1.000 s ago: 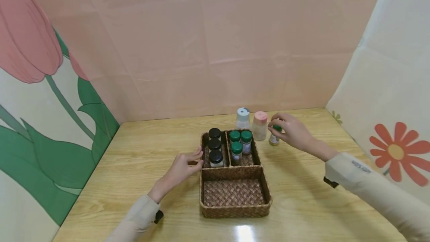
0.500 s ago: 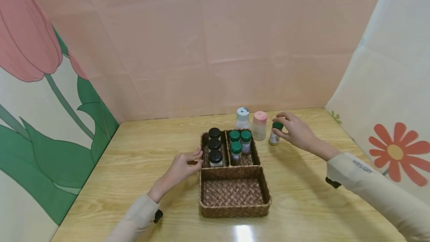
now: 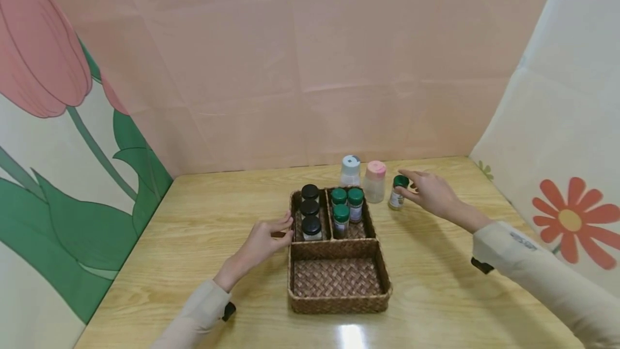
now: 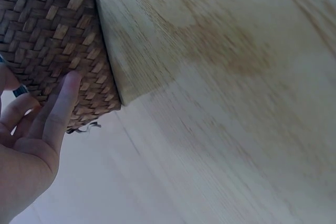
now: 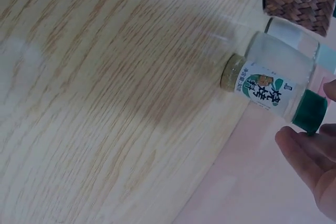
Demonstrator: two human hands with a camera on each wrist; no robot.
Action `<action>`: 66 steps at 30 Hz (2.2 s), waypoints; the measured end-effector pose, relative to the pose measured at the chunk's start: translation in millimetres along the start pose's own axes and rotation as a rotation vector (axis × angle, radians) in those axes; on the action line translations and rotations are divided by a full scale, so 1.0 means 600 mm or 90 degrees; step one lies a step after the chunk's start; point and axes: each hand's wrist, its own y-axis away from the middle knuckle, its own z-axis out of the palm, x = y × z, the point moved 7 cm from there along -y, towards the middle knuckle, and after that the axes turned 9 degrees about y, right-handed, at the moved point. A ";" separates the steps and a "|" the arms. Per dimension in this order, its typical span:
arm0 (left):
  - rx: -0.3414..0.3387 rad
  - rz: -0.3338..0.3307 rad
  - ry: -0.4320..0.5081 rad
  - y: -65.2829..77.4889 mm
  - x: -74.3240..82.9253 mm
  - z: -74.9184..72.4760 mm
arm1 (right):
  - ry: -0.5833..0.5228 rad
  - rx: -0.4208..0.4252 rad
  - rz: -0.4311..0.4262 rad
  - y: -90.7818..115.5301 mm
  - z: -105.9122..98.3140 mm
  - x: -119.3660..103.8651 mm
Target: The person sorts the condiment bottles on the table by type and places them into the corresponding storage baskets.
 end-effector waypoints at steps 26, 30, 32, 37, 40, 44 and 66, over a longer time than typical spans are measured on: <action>0.000 -0.005 -0.001 0.000 -0.001 0.000 | -0.068 0.047 -0.021 -0.001 0.004 -0.004; 0.001 -0.009 0.001 -0.001 -0.002 -0.001 | -0.073 0.063 -0.032 -0.001 0.004 -0.006; 0.000 -0.008 0.003 0.000 -0.002 -0.001 | -0.074 0.067 -0.034 0.001 0.002 -0.009; -0.002 -0.018 0.015 0.000 -0.004 0.001 | -0.077 0.074 -0.037 0.002 -0.004 -0.015; -0.001 -0.023 0.018 0.000 -0.005 0.002 | -0.083 0.077 -0.037 0.003 -0.008 -0.017; 0.002 -0.020 0.014 -0.001 -0.005 0.002 | -0.100 0.077 -0.036 0.003 -0.015 -0.019; -0.001 -0.020 0.009 -0.001 -0.005 0.003 | -0.165 0.144 -0.037 0.005 -0.075 -0.048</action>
